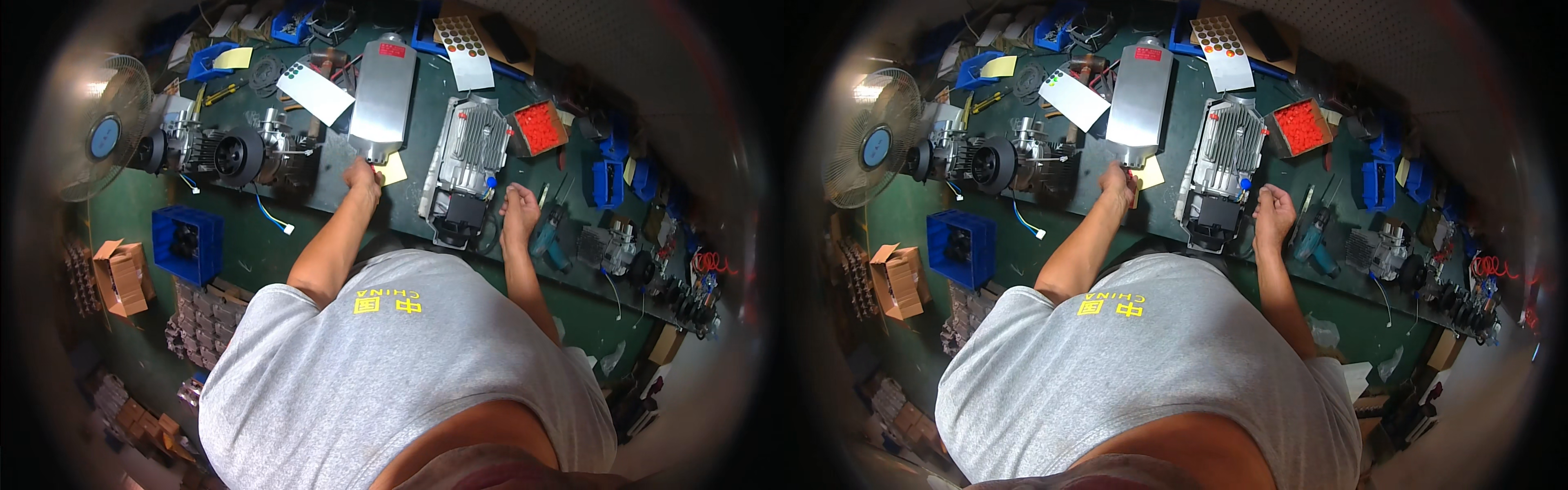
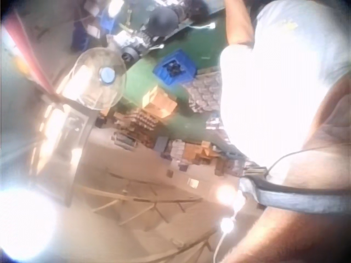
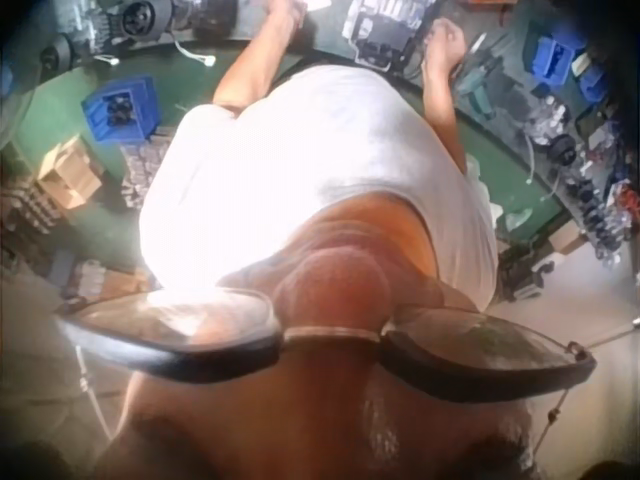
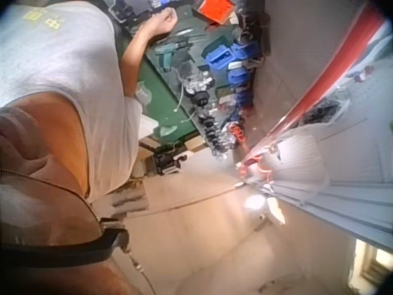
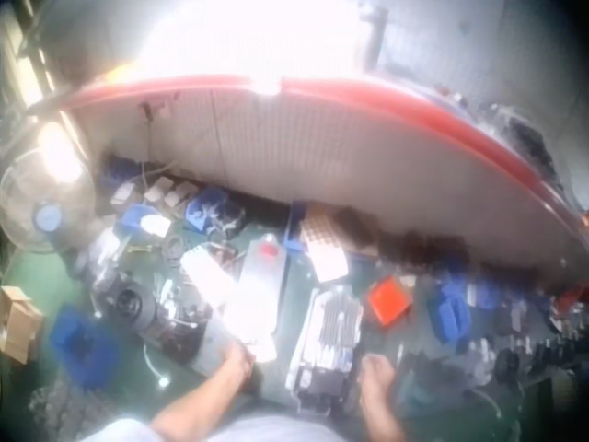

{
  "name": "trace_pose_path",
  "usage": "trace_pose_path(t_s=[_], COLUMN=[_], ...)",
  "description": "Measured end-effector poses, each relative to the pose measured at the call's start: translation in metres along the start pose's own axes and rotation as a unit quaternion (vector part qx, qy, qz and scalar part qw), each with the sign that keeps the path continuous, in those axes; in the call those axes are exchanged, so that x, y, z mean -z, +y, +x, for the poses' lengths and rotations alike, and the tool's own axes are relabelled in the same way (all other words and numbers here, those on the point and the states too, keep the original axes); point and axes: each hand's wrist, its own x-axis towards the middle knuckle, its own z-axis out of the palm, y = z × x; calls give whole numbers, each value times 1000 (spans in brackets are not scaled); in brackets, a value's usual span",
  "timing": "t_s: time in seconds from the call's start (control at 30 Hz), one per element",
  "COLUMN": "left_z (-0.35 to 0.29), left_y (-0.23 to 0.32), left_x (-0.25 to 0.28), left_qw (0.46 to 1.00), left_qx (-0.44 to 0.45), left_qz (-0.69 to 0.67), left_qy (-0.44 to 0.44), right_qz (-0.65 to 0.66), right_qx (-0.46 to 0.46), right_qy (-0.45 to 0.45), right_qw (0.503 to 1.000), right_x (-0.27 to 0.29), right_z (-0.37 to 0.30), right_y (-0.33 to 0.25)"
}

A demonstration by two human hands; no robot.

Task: The person assembles an electronic device on a workbench. They connect wires to a motor, attach a heatsink, and use a power drill to secure components. The person also handles a metal casing and various small parts.

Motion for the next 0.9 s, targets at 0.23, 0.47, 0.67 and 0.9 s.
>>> trace_pose_path(t_s=[0.23,0.47,0.67,0.9], left_z=[23,19,-40,-84], left_y=[-12,-12,9,52], left_x=[-3,-7,-43,-61], left_qw=[997,993,969,942], left_qx=[59,-6,-135,-273], left_qz=[-12,-92,-187,-176], left_qy=[-54,-79,-93,-86], right_qz=[11,11,10,-126], right_qx=[-13,-11,-21,-118], right_qy=[25,32,45,-99], right_qw=[1000,999,999,980], right_x=[9,28,61,103], right_z=[-6,-16,-19,7], right_y=[4,-3,12,62])
